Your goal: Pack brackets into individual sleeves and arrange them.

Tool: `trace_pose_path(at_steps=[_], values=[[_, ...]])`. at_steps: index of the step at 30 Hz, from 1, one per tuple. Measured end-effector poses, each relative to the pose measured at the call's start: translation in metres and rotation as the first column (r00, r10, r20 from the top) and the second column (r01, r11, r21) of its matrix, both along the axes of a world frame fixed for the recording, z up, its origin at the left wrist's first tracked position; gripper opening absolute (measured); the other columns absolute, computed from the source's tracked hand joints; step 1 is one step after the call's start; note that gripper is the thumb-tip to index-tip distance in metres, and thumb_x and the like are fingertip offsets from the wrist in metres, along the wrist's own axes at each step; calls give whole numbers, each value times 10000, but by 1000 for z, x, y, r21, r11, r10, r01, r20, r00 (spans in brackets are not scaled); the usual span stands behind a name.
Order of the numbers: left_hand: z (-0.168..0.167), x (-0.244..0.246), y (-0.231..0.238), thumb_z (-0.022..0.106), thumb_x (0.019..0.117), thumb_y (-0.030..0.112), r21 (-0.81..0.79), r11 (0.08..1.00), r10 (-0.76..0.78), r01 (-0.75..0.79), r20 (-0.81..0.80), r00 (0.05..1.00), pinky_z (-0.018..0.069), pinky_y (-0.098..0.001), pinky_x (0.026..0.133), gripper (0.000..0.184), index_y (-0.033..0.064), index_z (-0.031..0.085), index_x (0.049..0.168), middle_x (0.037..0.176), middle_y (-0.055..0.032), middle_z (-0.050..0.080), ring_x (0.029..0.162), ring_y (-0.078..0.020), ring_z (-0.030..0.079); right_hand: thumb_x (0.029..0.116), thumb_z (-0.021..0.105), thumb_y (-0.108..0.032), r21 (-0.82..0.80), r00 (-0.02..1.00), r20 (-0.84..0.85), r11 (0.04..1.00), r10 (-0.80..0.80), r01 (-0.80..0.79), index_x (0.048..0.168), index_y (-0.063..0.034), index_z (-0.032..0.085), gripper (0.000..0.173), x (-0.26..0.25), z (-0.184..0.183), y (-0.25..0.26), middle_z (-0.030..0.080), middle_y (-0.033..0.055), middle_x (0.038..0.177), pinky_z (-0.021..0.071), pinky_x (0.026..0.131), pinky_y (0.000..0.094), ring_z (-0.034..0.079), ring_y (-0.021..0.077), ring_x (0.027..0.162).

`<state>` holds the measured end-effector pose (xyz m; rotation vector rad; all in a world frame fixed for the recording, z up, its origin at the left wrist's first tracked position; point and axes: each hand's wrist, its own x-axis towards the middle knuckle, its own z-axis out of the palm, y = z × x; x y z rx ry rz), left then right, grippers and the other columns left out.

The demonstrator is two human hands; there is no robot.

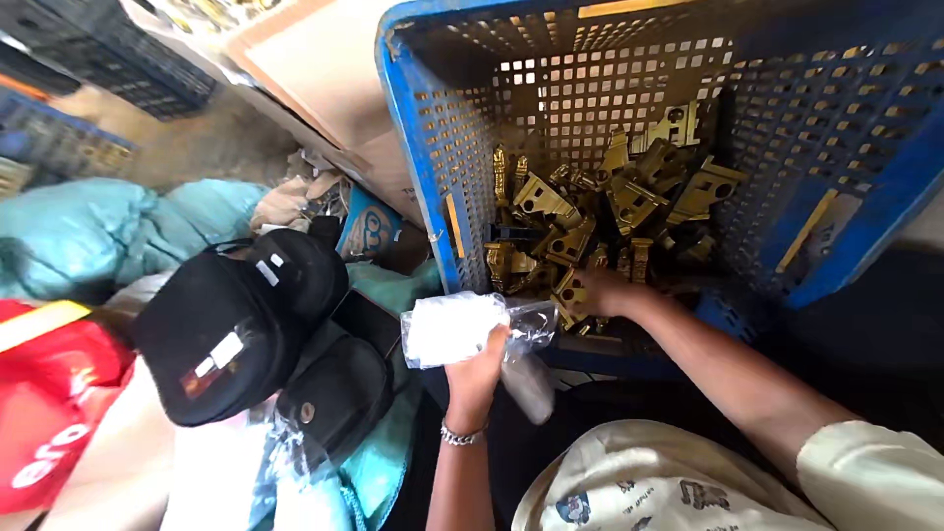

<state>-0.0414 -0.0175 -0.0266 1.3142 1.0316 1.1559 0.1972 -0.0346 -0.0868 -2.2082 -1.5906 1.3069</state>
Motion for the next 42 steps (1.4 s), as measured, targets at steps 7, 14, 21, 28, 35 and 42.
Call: trace_pose_path(at_steps=[7,14,21,28,35,42], values=[[0,31,3,778,748,-81,-49,997,54,-53,19,998,599,-242,829,468,-61,557,1160,945,-10,709,886,-36,693,869,823,-293,-59,993,67,994,93,-89,1401,65,553,696,-2,-21,-43,481,333,1449,270,1152,668,408,500,1389],[-7,44,3,828,690,-71,72,997,-20,18,28,999,576,-208,888,548,-114,553,1163,989,-18,704,941,-4,676,814,712,-106,231,564,-763,683,-314,693,1386,-37,486,618,10,73,-67,706,101,1056,652,606,366,743,213,780],[37,50,-4,764,783,-106,-236,963,-113,130,85,990,584,-217,799,434,-49,560,1161,935,-18,705,846,-30,678,922,712,-179,650,977,-158,729,-144,213,1235,105,602,436,-32,78,-51,684,246,1154,580,894,432,706,286,1003],[12,45,0,852,681,68,335,866,-278,372,-297,914,565,-228,903,453,-139,662,1036,971,-132,743,956,-55,704,836,751,-151,432,943,-317,870,-102,239,1492,96,298,834,-37,63,-33,565,286,1355,472,1085,429,590,312,1260],[20,57,-11,823,748,47,209,976,-4,66,-287,958,508,-362,995,532,-229,599,1144,1087,-285,687,1073,-242,668,903,710,-184,462,709,-678,637,-195,618,1412,14,549,569,-24,83,-31,629,153,1334,533,991,305,636,150,1168],[17,37,-15,772,737,-81,93,978,-186,188,-34,982,561,-244,930,538,-179,562,1222,1105,-156,712,1011,-76,687,909,736,-101,112,964,91,960,249,-258,1133,43,722,267,14,138,-36,670,298,1161,440,1013,648,609,480,1148]])
